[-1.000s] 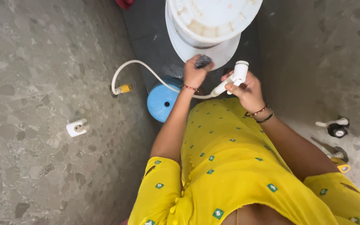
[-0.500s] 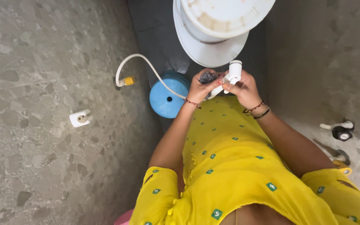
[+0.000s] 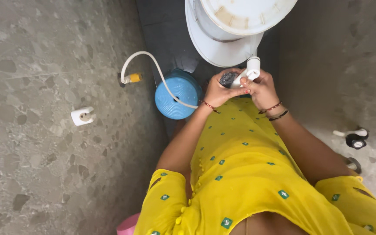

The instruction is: The person scrubs the inside and outside of a white plastic bucket with a steel wool pad, then rinses it with a handheld shower head. The bucket is turned over and scrubbed on all sides before being rinsed.

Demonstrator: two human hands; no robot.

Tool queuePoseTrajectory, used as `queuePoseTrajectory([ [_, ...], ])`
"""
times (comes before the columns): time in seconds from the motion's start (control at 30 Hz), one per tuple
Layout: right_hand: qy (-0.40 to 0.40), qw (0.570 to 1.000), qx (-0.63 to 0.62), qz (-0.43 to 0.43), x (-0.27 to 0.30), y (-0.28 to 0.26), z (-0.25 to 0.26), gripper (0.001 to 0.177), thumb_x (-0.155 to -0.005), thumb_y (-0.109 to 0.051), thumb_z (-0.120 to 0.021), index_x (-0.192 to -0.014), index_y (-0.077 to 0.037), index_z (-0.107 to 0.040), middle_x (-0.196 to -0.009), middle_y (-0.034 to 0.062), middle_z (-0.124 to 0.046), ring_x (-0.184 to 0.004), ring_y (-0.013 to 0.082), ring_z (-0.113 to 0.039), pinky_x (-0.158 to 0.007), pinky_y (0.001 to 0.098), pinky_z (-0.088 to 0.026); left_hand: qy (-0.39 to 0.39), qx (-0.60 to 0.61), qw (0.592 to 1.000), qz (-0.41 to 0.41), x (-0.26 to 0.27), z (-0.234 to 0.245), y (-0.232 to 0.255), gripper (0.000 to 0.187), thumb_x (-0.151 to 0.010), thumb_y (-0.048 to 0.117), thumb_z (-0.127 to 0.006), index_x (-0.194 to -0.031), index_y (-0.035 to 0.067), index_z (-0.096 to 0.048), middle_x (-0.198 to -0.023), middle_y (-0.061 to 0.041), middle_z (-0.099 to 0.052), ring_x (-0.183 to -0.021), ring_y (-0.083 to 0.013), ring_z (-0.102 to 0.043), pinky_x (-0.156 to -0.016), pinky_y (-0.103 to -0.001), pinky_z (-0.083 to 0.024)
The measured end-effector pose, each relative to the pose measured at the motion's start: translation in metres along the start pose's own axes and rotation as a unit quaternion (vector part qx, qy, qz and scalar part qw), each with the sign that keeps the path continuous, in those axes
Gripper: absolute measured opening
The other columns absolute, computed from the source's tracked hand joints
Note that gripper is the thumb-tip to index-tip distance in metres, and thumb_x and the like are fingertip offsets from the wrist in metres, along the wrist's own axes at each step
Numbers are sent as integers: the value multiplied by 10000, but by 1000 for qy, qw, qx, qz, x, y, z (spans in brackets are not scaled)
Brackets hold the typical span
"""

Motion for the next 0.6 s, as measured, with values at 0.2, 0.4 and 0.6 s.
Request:
queuePoseTrajectory([
  [0.2,-50,976,204,58,-14,-17,16,243,-1012,-186,-726,-1123,24,-679,-1007,20,-692,-895,80,-618,-784,255,-516,44,29,997,55,1,-2,5,507,-737,136,-929,-1163,-42,-721,-1019,-44,-763,-917,-75,-680,-831,-279,-595],
  [0.4,154,945,241,157,-51,-37,55,585,-1208,-426,-497,-860,36,-583,-829,70,-687,-721,111,-550,-724,285,-442,52,-3,998,21,-7,-5,23,458,-799,221,-916,-1138,-39,-753,-1007,-40,-775,-902,-55,-659,-832,-244,-558],
  [0.6,52,692,640,330,-113,-71,35,698,-1134,-341,-567,-1598,115,-312,-1684,361,-319,-1593,474,-261,-1311,555,-237,78,-44,996,25,-4,-1,22,466,-781,256,-916,-1118,-27,-761,-999,-34,-794,-894,-50,-681,-831,-245,-567],
])
Point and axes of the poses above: each hand's wrist, its own x-axis away from the middle knuckle, its own z-axis out of the back of the hand, y = z × x, the point moved 4 cm from there along -x, towards the middle knuckle
